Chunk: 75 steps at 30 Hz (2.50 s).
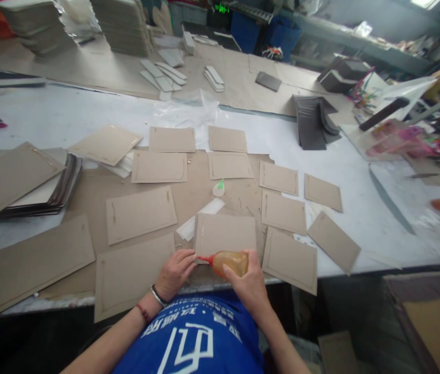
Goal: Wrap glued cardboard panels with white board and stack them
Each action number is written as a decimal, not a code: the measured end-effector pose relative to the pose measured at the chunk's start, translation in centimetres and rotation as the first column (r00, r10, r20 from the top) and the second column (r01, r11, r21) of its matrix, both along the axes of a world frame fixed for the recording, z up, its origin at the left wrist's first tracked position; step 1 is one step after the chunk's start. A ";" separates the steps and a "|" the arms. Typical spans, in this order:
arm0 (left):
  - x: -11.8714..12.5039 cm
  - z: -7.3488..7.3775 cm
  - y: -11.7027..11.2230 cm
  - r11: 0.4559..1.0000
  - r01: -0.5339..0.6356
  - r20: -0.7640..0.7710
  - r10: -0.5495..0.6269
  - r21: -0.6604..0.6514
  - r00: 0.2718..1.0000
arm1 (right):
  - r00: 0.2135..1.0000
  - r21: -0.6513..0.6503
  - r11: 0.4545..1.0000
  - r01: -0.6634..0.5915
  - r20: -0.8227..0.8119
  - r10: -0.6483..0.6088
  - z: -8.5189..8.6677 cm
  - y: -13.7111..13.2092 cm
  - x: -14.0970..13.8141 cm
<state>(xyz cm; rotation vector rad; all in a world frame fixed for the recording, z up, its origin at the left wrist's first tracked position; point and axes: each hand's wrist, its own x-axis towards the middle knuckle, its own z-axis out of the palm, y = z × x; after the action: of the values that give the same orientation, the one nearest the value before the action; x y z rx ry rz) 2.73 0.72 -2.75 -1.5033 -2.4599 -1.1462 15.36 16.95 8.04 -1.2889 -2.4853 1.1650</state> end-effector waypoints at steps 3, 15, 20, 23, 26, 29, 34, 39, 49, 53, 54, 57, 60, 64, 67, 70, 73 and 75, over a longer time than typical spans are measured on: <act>0.0 -0.1 0.0 1.000 0.005 -0.014 -0.005 -0.005 1.000 | 1.000 -0.006 1.000 0.015 0.003 -0.015 0.1 0.0 0.5; 0.0 0.2 0.0 1.000 0.010 -0.072 -0.011 -0.020 0.997 | 0.974 0.085 0.974 0.209 0.072 -0.216 1.6 2.9 5.2; -0.1 0.2 0.1 1.000 0.025 -0.102 -0.024 0.010 0.995 | 0.954 0.135 0.949 0.285 0.053 -0.294 1.3 4.6 7.5; -0.1 0.2 0.1 0.998 0.048 -0.120 -0.044 0.030 0.992 | 0.945 0.165 0.936 0.310 0.053 -0.323 1.2 5.7 8.9; -0.2 0.1 0.0 0.997 0.069 -0.137 -0.066 0.020 0.988 | 0.935 0.184 0.924 0.335 0.051 -0.350 1.0 6.5 10.1; -0.4 -0.1 -0.1 0.996 0.088 -0.155 -0.087 -0.003 0.984 | 0.929 0.155 0.921 0.358 0.035 -0.367 1.0 7.0 10.4; -0.5 0.0 -0.1 0.994 0.099 -0.180 -0.105 -0.038 0.978 | 0.918 0.107 0.912 0.396 -0.059 -0.392 0.8 8.3 8.8; -0.1 0.5 0.3 0.996 0.070 -0.207 -0.082 -0.061 0.975 | 0.921 0.129 0.916 0.381 -0.144 -0.363 0.1 11.1 5.9; 0.6 1.1 0.8 0.997 0.031 -0.273 -0.049 -0.070 0.961 | 0.970 0.217 0.948 0.231 -0.125 -0.208 -0.9 14.6 3.6; 0.8 1.0 0.8 0.997 0.003 -0.257 -0.021 -0.072 0.966 | 0.977 0.195 0.958 0.209 -0.072 -0.199 -0.1 14.5 4.2; 0.8 1.0 0.8 0.997 0.000 -0.251 -0.018 -0.071 0.968 | 0.979 0.191 0.961 0.202 -0.066 -0.192 0.1 14.3 4.4; 0.7 0.9 0.7 0.998 0.001 -0.233 -0.015 -0.063 0.972 | 0.983 0.172 0.969 0.180 -0.057 -0.173 0.6 13.7 5.3; 0.6 0.8 0.7 0.999 0.016 -0.217 -0.026 -0.049 0.976 | 0.984 0.137 0.975 0.178 -0.027 -0.175 0.9 12.8 6.3; 0.4 0.7 0.5 0.999 0.037 -0.193 -0.044 -0.040 0.980 | 0.984 0.083 0.981 0.174 0.029 -0.177 1.2 11.5 7.9; 0.3 0.5 0.4 0.998 0.039 -0.183 -0.045 -0.039 0.982 | 0.984 0.024 0.986 0.168 0.053 -0.169 1.5 10.8 9.2; 0.2 0.3 0.3 0.998 0.044 -0.174 -0.052 -0.049 0.983 | 0.984 0.006 0.987 0.161 0.069 -0.161 1.8 10.6 9.5; 0.2 0.3 0.3 0.997 0.047 -0.174 -0.057 -0.060 0.983 | 0.982 0.051 0.982 0.184 0.022 -0.185 1.8 11.3 8.3; 0.3 0.3 0.3 0.997 0.042 -0.181 -0.053 -0.063 0.982 | 0.977 0.102 0.972 0.212 -0.032 -0.210 1.6 12.1 6.7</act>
<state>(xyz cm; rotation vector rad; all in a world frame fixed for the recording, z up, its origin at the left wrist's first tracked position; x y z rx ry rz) 3.04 1.00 -2.43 -1.6116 -2.3676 -0.9036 22.09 29.10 9.65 -1.4602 -2.2917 0.9811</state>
